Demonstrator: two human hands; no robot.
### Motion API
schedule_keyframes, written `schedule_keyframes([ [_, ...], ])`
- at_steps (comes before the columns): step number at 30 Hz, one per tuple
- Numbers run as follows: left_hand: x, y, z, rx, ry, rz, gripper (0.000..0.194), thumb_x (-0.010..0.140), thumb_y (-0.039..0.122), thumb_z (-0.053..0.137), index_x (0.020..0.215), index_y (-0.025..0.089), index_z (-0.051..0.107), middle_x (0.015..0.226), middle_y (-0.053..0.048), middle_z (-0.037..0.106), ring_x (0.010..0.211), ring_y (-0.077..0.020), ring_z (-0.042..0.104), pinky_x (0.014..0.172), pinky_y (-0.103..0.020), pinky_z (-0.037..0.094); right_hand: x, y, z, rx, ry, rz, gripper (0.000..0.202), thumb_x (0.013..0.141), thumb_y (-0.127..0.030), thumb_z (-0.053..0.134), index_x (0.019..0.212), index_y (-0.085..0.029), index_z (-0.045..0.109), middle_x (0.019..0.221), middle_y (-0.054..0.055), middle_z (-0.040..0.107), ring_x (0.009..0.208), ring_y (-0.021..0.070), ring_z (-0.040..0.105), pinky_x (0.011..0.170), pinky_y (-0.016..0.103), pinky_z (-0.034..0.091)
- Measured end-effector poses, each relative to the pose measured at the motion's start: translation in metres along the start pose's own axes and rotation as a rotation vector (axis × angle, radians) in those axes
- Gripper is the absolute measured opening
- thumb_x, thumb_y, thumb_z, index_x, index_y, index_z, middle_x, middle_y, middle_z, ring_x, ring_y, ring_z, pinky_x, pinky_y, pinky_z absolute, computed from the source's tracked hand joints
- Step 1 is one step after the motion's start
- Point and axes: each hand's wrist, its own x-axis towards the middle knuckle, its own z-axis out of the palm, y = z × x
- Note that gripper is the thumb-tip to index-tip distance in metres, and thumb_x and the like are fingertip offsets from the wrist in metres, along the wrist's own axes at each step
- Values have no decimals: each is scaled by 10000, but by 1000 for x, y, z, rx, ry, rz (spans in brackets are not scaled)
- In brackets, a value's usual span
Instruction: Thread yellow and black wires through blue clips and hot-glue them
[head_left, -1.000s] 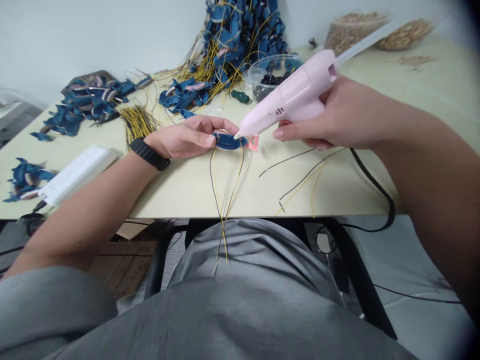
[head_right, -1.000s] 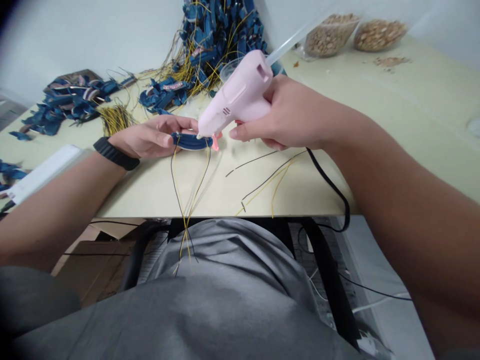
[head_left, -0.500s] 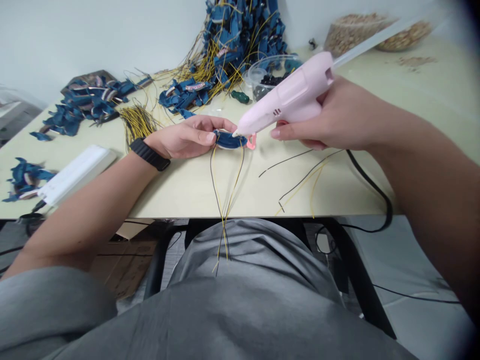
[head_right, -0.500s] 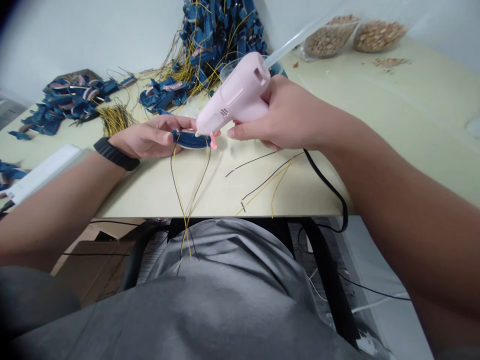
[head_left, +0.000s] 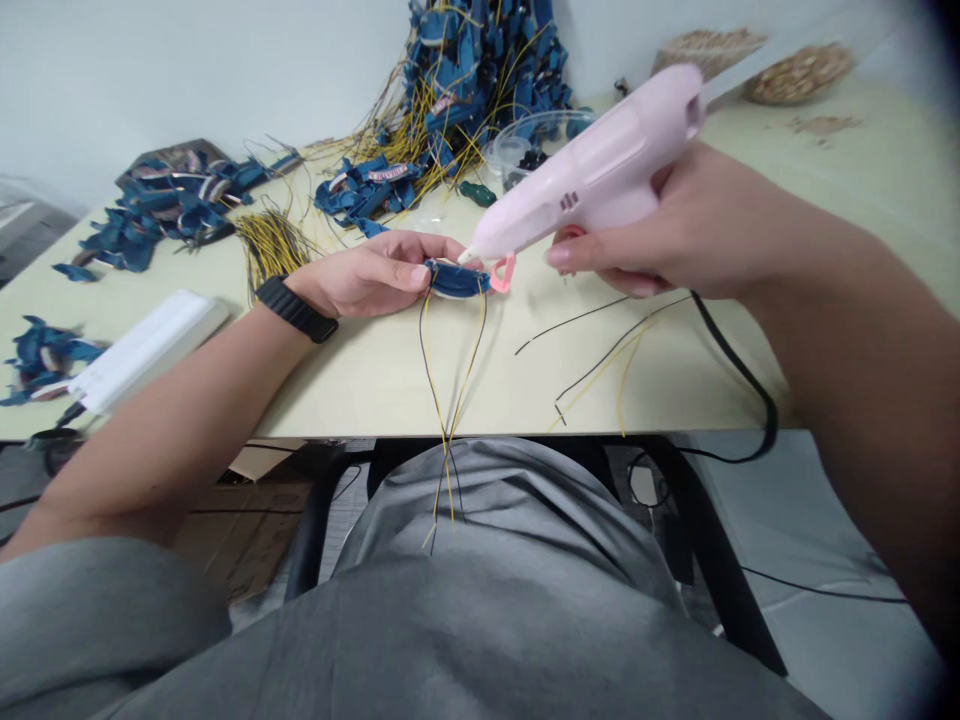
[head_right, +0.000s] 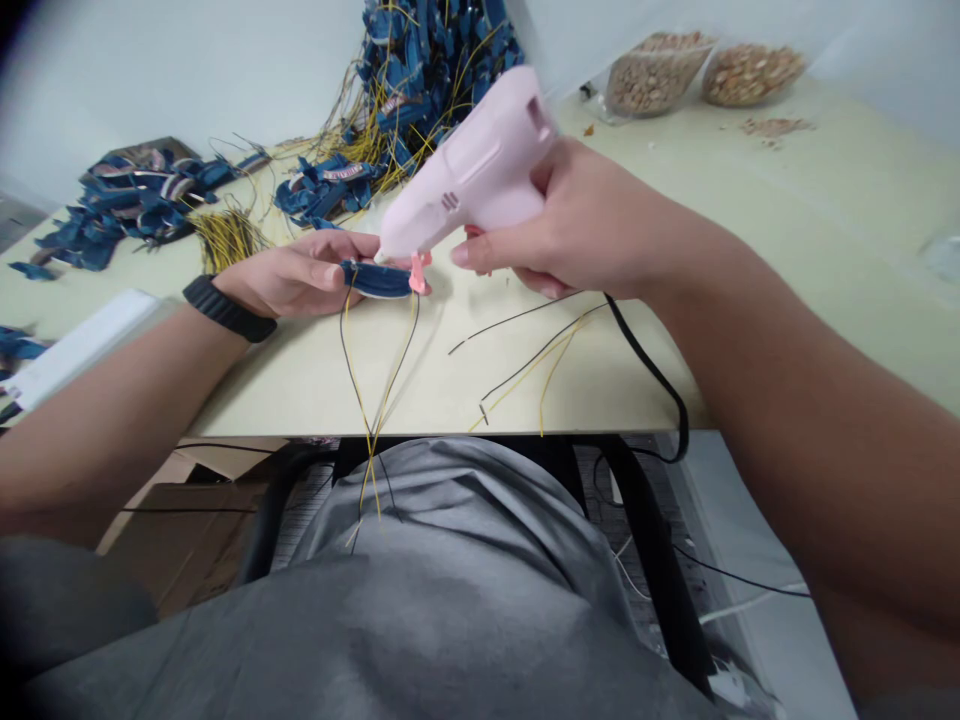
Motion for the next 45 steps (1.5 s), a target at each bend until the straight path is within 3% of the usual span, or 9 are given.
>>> schedule_keyframes([
  [4, -6, -3, -3, 21, 7, 6, 729, 852, 736, 1118, 1359, 229, 990, 1407, -159, 962, 1399, -411, 905, 1395, -567, 587, -6, 7, -33, 197, 193, -134, 126, 995, -176, 845, 903, -252, 807, 845, -29, 733, 496, 120, 434, 524, 422, 217],
  [8, -8, -10, -12, 52, 7, 36, 750, 873, 783, 1091, 1406, 263, 1000, 1453, -173, 951, 1412, -464, 896, 1373, -569, 620, -15, 37, -78, 189, 606, -275, 236, 1053, -129, 738, 887, -222, 878, 935, 77, 830, 658, 184, 646, 614, 396, 462],
  [11, -6, -16, -19, 20, -54, 90, 689, 930, 721, 1052, 1453, 277, 995, 1498, -135, 949, 1380, -395, 902, 1312, -472, 641, -27, 67, -96, -77, 830, -90, 237, 1049, -46, 755, 1097, -200, 928, 1252, 146, 937, 954, 197, 790, 802, 362, 532],
  [14, -4, -18, -22, 10, -100, 106, 623, 982, 605, 1022, 1498, 258, 982, 1509, -143, 946, 1350, -337, 907, 1246, -398, 651, -38, 93, -97, -225, 987, 257, 134, 1058, -92, 808, 1019, -207, 866, 1228, 189, 925, 995, 255, 802, 878, 404, 570],
  [19, -6, -20, -27, 30, -58, 83, 693, 931, 658, 1071, 1492, 265, 968, 1481, -201, 940, 1422, -458, 891, 1330, -521, 619, -46, 113, -91, -309, 779, 530, 168, 1019, -239, 869, 898, -249, 753, 1063, 142, 840, 1027, 306, 749, 891, 425, 523],
  [29, -3, -21, -29, 21, -78, 100, 712, 926, 654, 1089, 1492, 238, 974, 1453, -232, 938, 1362, -464, 908, 1367, -558, 621, -61, 107, -98, -417, 584, 533, 194, 1045, -403, 784, 905, -319, 680, 819, 67, 705, 892, 323, 629, 891, 452, 447],
  [36, -4, -25, -33, 20, -96, 100, 708, 938, 647, 1078, 1514, 249, 977, 1522, -212, 926, 1374, -418, 901, 1310, -484, 652, -71, 111, -99, -477, 609, 533, 264, 1046, -387, 825, 1054, -341, 565, 1102, 115, 698, 1042, 360, 624, 982, 488, 435],
  [42, -3, -19, -28, 43, -62, 75, 696, 916, 647, 1100, 1473, 248, 979, 1463, -209, 941, 1433, -476, 882, 1394, -583, 609, -100, 97, -68, -749, 1012, 470, 544, 1018, -119, 858, 892, -376, 396, 978, 39, 613, 978, 303, 635, 941, 447, 466],
  [45, -2, -16, -25, 39, -62, 68, 717, 891, 664, 1113, 1456, 241, 982, 1470, -203, 941, 1419, -461, 880, 1382, -569, 626, -98, 76, -54, -734, 784, 440, 386, 1089, -131, 747, 836, -333, 536, 842, 39, 667, 859, 301, 665, 923, 451, 480],
])
